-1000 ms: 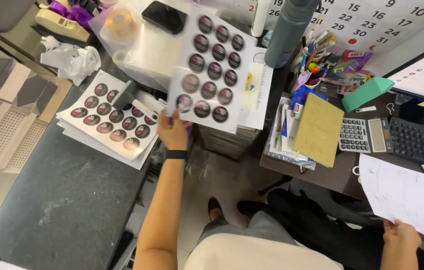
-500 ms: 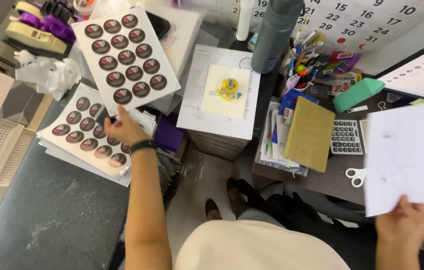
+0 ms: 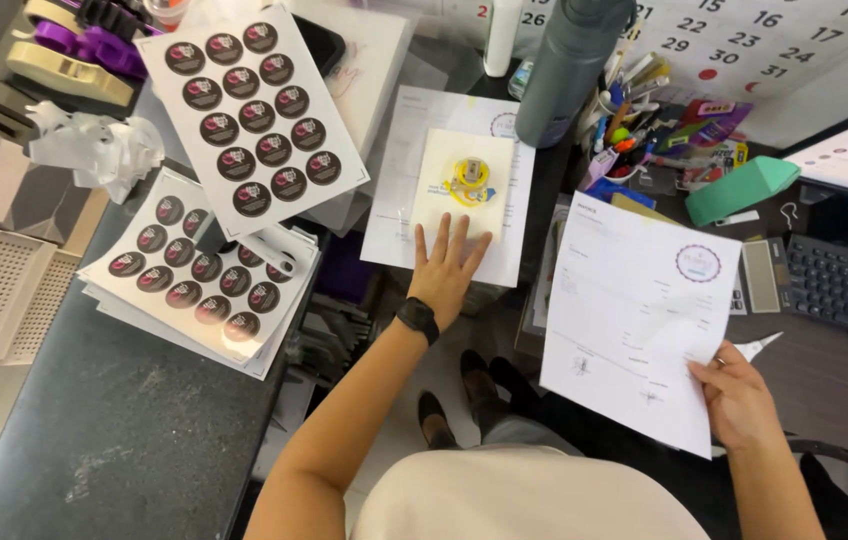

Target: Preparing and peeling sticker sheets using a cutting mat and a cutting machine

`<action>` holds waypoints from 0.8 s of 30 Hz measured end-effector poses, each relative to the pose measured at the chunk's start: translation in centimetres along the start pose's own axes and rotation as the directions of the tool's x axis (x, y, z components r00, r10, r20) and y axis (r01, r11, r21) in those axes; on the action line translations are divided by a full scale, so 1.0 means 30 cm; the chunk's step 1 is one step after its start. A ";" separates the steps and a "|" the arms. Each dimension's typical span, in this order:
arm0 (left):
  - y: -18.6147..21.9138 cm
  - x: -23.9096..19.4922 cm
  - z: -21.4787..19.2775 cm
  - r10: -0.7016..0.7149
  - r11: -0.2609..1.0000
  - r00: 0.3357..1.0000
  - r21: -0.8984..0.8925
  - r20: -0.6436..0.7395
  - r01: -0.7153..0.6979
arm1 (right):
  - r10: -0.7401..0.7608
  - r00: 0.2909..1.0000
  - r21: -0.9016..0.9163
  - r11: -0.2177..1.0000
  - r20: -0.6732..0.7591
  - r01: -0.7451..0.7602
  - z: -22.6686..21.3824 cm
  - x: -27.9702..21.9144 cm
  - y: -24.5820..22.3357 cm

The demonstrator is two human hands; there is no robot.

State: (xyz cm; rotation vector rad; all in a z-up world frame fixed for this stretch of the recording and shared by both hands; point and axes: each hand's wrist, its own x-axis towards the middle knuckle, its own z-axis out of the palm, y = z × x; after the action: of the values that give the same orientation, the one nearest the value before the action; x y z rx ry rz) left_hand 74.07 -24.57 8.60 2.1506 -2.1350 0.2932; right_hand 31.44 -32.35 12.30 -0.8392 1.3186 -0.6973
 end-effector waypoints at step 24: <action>-0.128 0.232 -0.166 -0.075 0.974 0.960 -0.188 0.271 0.129 | -0.051 0.874 0.005 0.998 0.483 0.056 0.337 0.030 -0.046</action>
State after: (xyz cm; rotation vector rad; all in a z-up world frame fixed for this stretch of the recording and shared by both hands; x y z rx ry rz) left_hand 77.58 -30.33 15.15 2.2734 -2.0607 -0.2238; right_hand 41.60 -32.56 13.48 -0.9851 0.8481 -0.4792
